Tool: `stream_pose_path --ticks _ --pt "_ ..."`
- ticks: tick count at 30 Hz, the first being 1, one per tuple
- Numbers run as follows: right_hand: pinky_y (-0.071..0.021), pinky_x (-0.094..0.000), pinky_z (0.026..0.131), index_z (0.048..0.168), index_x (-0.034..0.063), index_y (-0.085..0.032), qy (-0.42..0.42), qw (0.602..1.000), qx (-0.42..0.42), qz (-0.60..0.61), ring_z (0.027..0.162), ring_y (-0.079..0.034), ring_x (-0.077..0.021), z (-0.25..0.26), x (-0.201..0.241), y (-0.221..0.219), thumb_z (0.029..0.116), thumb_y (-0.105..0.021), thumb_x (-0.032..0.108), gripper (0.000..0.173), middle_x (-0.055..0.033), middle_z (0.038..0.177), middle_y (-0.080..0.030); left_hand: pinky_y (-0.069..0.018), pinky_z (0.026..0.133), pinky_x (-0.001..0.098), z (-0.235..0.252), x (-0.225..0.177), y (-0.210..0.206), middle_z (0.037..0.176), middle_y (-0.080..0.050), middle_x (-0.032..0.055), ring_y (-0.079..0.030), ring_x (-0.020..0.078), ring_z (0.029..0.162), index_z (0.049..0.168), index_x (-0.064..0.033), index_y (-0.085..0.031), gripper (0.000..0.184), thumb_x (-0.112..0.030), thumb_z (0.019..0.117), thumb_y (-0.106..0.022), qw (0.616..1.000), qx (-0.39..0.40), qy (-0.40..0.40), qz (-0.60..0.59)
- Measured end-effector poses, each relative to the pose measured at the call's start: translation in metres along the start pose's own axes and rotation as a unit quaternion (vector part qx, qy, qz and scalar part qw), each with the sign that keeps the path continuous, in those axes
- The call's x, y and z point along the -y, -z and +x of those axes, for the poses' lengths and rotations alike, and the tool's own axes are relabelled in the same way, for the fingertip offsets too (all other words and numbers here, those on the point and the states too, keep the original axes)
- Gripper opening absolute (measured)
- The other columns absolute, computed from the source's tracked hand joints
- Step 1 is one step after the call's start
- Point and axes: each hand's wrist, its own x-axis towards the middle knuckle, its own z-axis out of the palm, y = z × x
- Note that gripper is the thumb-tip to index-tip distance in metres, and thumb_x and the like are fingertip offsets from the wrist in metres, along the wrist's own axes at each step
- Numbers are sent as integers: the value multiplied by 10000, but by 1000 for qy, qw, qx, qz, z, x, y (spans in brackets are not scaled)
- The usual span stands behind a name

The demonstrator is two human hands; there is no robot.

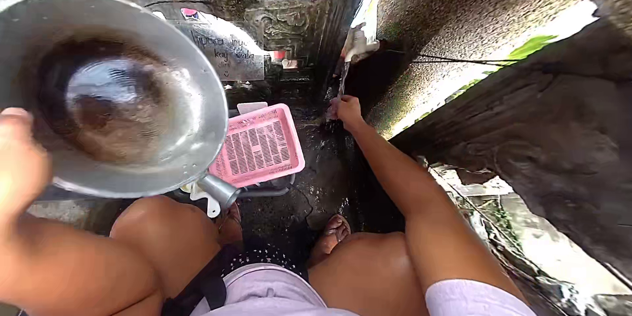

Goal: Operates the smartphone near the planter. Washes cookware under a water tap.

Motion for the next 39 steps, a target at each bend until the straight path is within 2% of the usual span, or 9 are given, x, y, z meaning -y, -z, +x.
stream_pose_path --ticks 6,9,14,17,21,26,31,35,39 --pt "-604 -384 747 1228 8 -646 -41 997 58 -1 811 -699 -184 -1 39 22 1042 -531 269 341 -110 1010 -721 -547 851 665 -23 -152 -123 1122 -683 232 -679 393 1041 1278 -44 -628 357 -119 930 -618 964 217 -129 -79" --pt "-577 -312 621 1131 49 -669 5 998 49 26 686 -663 -120 -12 62 31 1052 -514 335 334 -30 877 -711 -569 769 632 -44 -192 -224 1023 -706 187 -699 358 944 1154 -48 -674 316 -110 844 -678 918 353 -133 -123" --pt "-627 -370 769 1174 4 -644 29 996 75 25 814 -732 -176 -42 69 57 1106 -429 286 360 -82 974 -732 -571 717 592 -81 -257 -309 1016 -685 255 -699 388 906 1108 41 -631 278 -182 943 -614 853 503 -86 -109" --pt "-625 -374 762 1198 -32 -644 11 980 149 -135 812 -744 -211 -58 57 74 1117 -439 236 347 -143 996 -747 -578 723 589 -86 -280 -328 1074 -677 264 -702 390 941 1116 42 -632 274 -192 977 -599 840 530 -73 -90" --pt "-579 -537 864 1290 7 -622 -113 864 302 -387 951 -711 -328 -63 8 96 1105 -465 386 451 -203 1139 -700 -567 831 639 -81 -298 -381 1149 -676 260 -688 398 1054 1123 39 -659 346 -245 925 -672 838 538 -70 -56" --pt "-539 -665 889 1440 127 -561 -162 796 436 -388 1078 -683 -415 -74 -58 91 1025 -612 452 530 -206 1295 -661 -572 809 640 -80 -298 -419 1188 -650 289 -681 429 1044 1194 49 -625 360 -176 916 -667 834 546 16 -75" --pt "-510 -699 905 1502 97 -494 -93 763 353 -534 1093 -659 -464 -75 -89 66 923 -759 435 721 -280 1294 -636 -579 770 662 -75 -279 -462 1334 -574 285 -650 445 1099 1390 -14 -530 475 -130 942 -639 802 567 94 -164" --pt "-475 -748 934 1254 -13 -662 -7 724 329 -606 1152 -637 -499 -70 -80 83 967 -707 307 432 -296 1229 -665 -562 812 691 -72 -287 -471 1384 -537 307 -618 469 1164 1407 -2 -505 472 -77 950 -598 798 557 129 -189" --pt "-495 -677 973 1251 -2 -664 84 782 301 -540 1145 -653 -441 -72 -25 99 1033 -611 372 436 -265 1203 -678 -583 833 627 -75 -289 -476 1305 -601 300 -665 430 1105 1305 23 -600 389 -189 980 -621 855 506 56 -102"
